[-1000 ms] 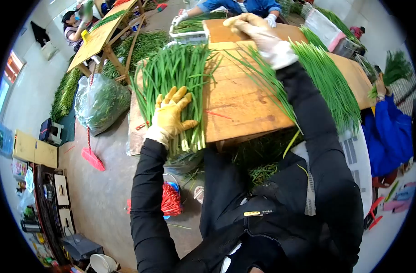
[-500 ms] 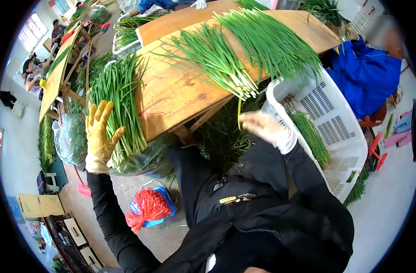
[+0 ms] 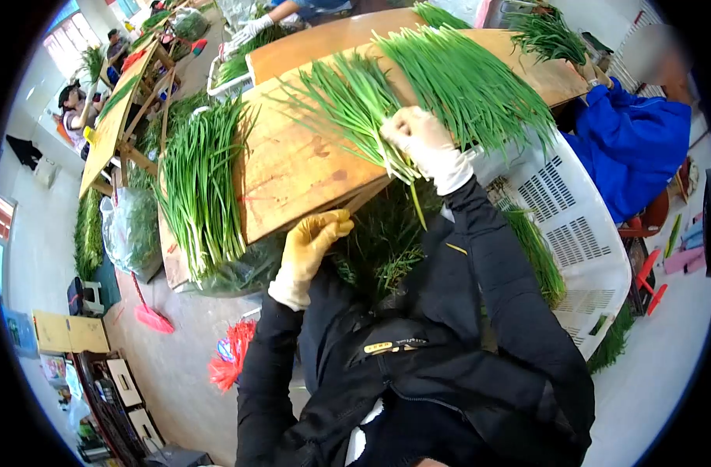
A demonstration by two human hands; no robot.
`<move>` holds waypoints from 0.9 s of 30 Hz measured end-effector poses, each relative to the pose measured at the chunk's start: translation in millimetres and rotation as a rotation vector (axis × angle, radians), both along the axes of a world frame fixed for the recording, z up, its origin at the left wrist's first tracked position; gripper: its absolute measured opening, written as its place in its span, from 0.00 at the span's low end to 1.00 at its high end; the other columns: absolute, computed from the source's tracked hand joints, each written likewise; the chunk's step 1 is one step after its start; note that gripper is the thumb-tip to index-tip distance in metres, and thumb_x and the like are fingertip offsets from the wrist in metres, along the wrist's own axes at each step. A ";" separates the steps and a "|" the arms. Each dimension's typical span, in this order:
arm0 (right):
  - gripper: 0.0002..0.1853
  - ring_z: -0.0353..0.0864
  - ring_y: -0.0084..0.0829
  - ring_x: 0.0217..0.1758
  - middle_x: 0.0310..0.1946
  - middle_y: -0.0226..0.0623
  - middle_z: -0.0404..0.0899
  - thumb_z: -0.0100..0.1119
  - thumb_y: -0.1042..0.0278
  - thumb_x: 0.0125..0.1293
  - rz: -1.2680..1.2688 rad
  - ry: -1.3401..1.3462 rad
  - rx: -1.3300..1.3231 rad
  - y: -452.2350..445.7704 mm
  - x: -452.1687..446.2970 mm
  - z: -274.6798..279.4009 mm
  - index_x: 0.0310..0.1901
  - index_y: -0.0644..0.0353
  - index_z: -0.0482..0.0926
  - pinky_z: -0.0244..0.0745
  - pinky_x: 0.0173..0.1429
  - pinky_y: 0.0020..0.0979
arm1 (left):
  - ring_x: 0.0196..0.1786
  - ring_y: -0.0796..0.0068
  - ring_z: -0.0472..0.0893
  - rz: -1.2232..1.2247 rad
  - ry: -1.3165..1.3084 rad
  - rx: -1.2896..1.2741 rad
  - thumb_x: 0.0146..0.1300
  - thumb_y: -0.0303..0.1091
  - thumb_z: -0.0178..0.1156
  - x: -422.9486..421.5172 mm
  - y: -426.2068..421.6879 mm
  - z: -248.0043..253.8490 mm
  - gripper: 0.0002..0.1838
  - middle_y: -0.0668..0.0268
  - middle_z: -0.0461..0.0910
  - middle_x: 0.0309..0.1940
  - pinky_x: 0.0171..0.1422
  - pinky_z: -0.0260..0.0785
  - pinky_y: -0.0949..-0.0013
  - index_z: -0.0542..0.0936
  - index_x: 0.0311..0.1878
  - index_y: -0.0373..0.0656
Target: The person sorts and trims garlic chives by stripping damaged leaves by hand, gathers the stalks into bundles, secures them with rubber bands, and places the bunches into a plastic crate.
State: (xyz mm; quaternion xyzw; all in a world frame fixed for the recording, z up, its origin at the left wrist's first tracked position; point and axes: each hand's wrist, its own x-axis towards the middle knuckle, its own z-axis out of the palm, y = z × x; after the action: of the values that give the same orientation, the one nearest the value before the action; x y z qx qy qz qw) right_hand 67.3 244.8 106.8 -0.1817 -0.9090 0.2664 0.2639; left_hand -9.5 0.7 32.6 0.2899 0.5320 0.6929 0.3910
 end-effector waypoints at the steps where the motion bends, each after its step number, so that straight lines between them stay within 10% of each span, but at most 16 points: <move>1: 0.15 0.75 0.26 0.28 0.26 0.35 0.75 0.58 0.54 0.56 0.074 -0.134 -0.068 -8.7 -2.0 -13.9 0.28 0.60 0.75 0.68 0.31 0.27 | 0.45 0.75 0.76 -0.025 -0.086 -0.016 0.62 0.31 0.53 -1.8 2.0 -3.9 0.15 0.59 0.77 0.44 0.51 0.67 0.75 0.71 0.50 0.33; 2: 0.14 0.73 0.23 0.23 0.20 0.31 0.73 0.62 0.56 0.54 0.176 -0.334 -0.574 -18.0 0.2 -25.7 0.25 0.59 0.74 0.66 0.26 0.25 | 0.44 0.76 0.77 -0.052 -0.165 -0.032 0.63 0.33 0.53 -6.7 5.3 -6.0 0.16 0.59 0.77 0.44 0.49 0.67 0.76 0.71 0.50 0.33; 8: 0.18 0.65 0.18 0.20 0.16 0.27 0.68 0.71 0.57 0.44 0.277 -0.285 -0.589 -82.8 38.0 -82.9 0.23 0.60 0.72 0.61 0.24 0.22 | 0.28 0.87 0.71 0.030 -0.402 -0.011 0.60 0.39 0.56 2.6 26.9 -21.4 0.19 0.65 0.79 0.41 0.39 0.65 0.82 0.73 0.50 0.35; 11: 0.15 0.66 0.17 0.21 0.18 0.26 0.69 0.67 0.60 0.51 0.256 -0.328 -0.739 -95.4 44.7 -92.0 0.25 0.61 0.72 0.61 0.25 0.20 | 0.39 0.78 0.77 0.007 -0.392 -0.049 0.61 0.39 0.55 5.8 20.9 -37.4 0.17 0.62 0.79 0.40 0.45 0.69 0.77 0.74 0.47 0.35; 13: 0.10 0.68 0.15 0.22 0.20 0.25 0.71 0.58 0.63 0.59 0.271 -0.016 -1.471 -101.1 44.4 -109.7 0.27 0.61 0.73 0.63 0.26 0.19 | 0.36 0.79 0.77 0.058 -0.458 -0.079 0.59 0.38 0.57 12.6 20.2 -39.8 0.15 0.64 0.80 0.37 0.41 0.67 0.79 0.77 0.43 0.37; 16: 0.13 0.71 0.29 0.22 0.20 0.32 0.73 0.51 0.59 0.63 0.259 0.133 -0.274 -109.5 60.6 -127.6 0.25 0.57 0.73 0.67 0.27 0.28 | 0.35 0.78 0.77 0.254 -0.374 0.100 0.58 0.38 0.58 -5.6 14.2 -52.3 0.13 0.65 0.80 0.36 0.40 0.66 0.80 0.77 0.41 0.38; 20: 0.13 0.75 0.35 0.27 0.20 0.36 0.73 0.54 0.56 0.58 0.360 -0.601 0.006 -116.6 105.1 -145.9 0.24 0.57 0.75 0.69 0.31 0.33 | 0.39 0.69 0.79 0.365 -0.296 0.131 0.62 0.34 0.54 -30.6 3.5 -23.6 0.12 0.56 0.79 0.38 0.44 0.71 0.71 0.75 0.41 0.34; 22: 0.15 0.77 0.39 0.28 0.22 0.39 0.76 0.52 0.55 0.58 0.843 -1.191 -0.302 -97.2 116.0 -141.3 0.24 0.58 0.76 0.71 0.30 0.35 | 0.39 0.67 0.79 0.316 -0.309 0.156 0.63 0.34 0.52 -32.3 0.7 -21.7 0.13 0.54 0.78 0.39 0.46 0.72 0.68 0.73 0.43 0.34; 24: 0.15 0.78 0.41 0.28 0.22 0.41 0.77 0.51 0.55 0.59 0.424 -0.586 -0.006 -77.6 99.6 -99.8 0.25 0.58 0.77 0.71 0.31 0.36 | 0.36 0.69 0.79 0.284 -0.352 0.101 0.63 0.34 0.52 -27.9 -0.5 -25.5 0.13 0.54 0.78 0.38 0.43 0.72 0.69 0.72 0.45 0.33; 27: 0.17 0.78 0.43 0.32 0.25 0.42 0.78 0.52 0.52 0.58 -0.137 -0.429 0.027 -38.3 53.2 -52.9 0.28 0.59 0.77 0.72 0.35 0.39 | 0.23 0.80 0.73 0.245 -0.521 0.133 0.63 0.34 0.52 -15.0 7.2 -42.1 0.14 0.59 0.79 0.34 0.30 0.68 0.79 0.72 0.48 0.37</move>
State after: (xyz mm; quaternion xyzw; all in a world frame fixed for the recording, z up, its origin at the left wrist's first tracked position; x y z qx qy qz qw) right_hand 120.5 206.5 53.9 -0.2918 -0.9334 0.1909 0.0845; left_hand -24.6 7.9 -9.5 0.0610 0.3982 0.8194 0.4079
